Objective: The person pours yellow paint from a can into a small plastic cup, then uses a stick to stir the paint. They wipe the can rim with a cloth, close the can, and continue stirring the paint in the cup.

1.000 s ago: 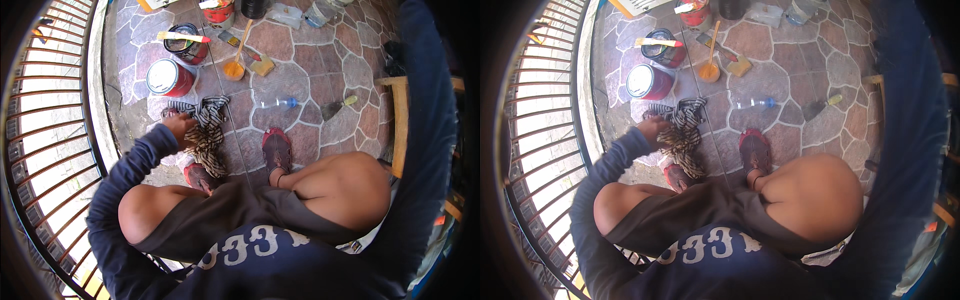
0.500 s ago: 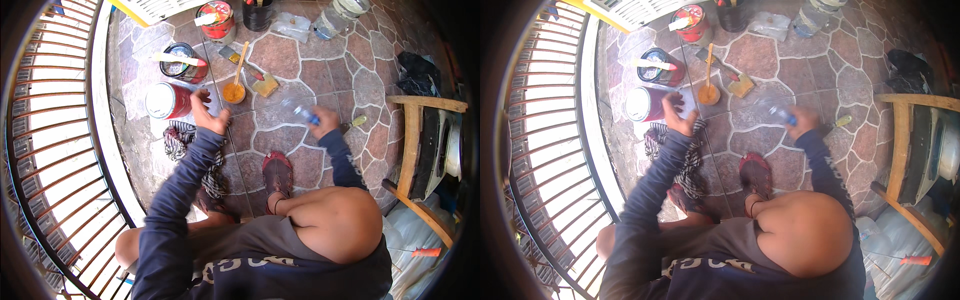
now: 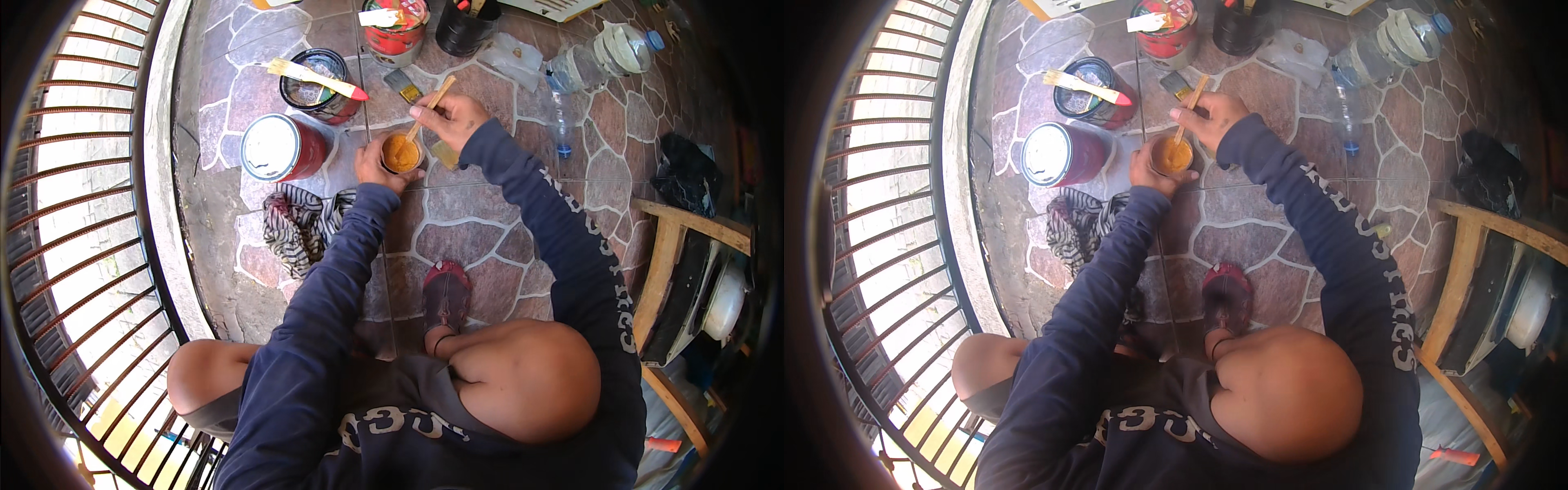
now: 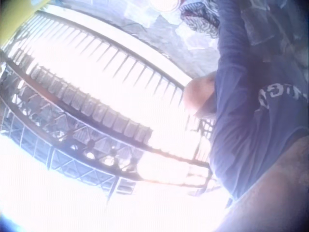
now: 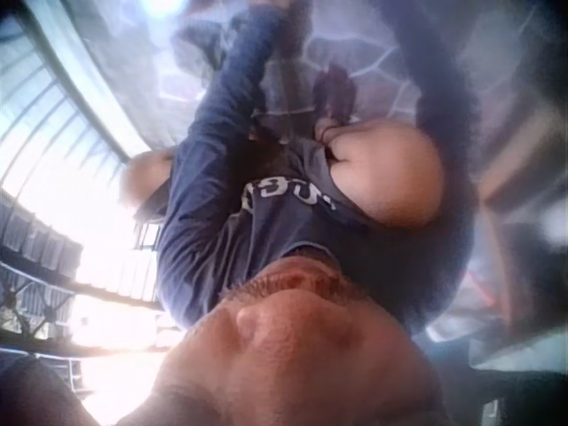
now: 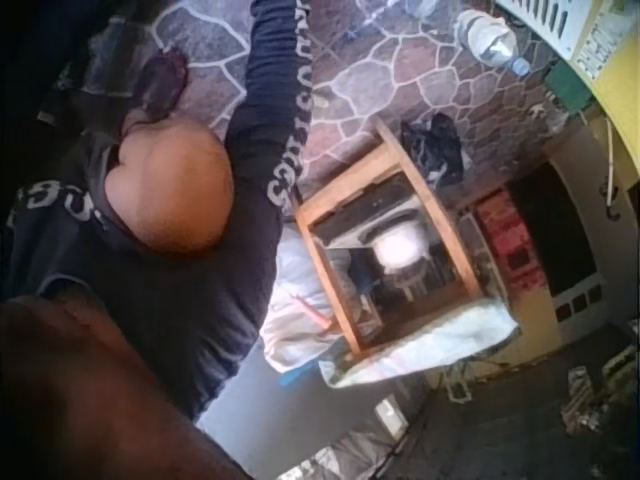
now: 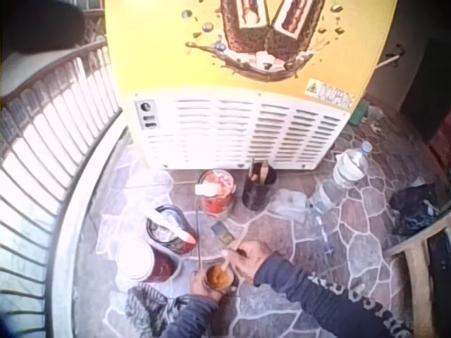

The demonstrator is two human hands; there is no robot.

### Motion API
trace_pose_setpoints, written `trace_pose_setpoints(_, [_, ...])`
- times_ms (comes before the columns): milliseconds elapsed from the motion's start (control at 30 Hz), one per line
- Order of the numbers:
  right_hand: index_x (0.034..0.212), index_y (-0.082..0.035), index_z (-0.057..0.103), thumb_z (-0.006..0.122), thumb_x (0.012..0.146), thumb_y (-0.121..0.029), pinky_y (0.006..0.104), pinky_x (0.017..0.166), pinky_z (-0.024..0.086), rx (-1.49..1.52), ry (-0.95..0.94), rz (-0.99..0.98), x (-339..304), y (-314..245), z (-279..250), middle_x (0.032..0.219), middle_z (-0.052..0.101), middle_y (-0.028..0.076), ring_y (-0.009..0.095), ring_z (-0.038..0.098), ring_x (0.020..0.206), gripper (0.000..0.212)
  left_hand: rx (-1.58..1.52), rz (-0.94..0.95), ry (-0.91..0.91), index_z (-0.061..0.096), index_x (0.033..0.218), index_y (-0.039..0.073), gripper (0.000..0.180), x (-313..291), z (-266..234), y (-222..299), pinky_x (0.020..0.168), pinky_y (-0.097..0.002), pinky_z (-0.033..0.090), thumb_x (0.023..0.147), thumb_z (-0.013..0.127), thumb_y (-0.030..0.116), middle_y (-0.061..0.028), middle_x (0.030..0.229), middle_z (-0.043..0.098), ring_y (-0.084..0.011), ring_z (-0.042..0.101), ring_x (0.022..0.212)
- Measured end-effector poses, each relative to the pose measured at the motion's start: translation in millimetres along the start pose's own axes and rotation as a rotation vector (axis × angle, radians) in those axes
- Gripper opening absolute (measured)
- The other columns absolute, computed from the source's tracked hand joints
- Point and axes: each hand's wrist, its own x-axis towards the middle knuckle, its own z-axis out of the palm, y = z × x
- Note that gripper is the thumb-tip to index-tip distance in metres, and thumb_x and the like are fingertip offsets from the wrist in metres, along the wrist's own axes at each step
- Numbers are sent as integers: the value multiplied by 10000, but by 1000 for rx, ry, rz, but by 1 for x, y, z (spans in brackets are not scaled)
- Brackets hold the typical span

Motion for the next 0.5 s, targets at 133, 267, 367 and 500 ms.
trace_pose_setpoints(133, [1057,12,690,669,970,-277,360,670,533,-163,12,-379,-4,-8,-6,814,694,134,242,680,724,302,-43,45,72,592,1258,89,849,-2,6,-2,991,-405,497,510,979,196,-150,1182,645,-337,607,1097])
trace_pose_setpoints(267, [974,-20,665,642,963,-254,420,724,547,-280,3,-392,-27,-25,-17,871,703,174,373,685,818,235,-290,71,86,571,1273,73,825,0,15,-1,973,-374,509,558,964,195,-138,1176,652,-285,633,1106])
trace_pose_setpoints(367, [968,-24,659,635,962,-253,422,721,547,-256,-107,-414,-42,-45,-15,874,696,179,375,681,817,231,-395,59,77,553,1280,55,814,-1,13,11,948,-351,522,586,954,196,-127,1173,657,-248,653,1093])
trace_pose_setpoints(500, [973,-24,661,620,966,-255,430,702,537,-228,-61,-506,-45,-71,-20,878,694,177,377,677,805,235,-377,55,91,494,1281,27,772,-5,-2,40,930,-351,537,619,884,103,-177,1124,668,-290,675,1068])
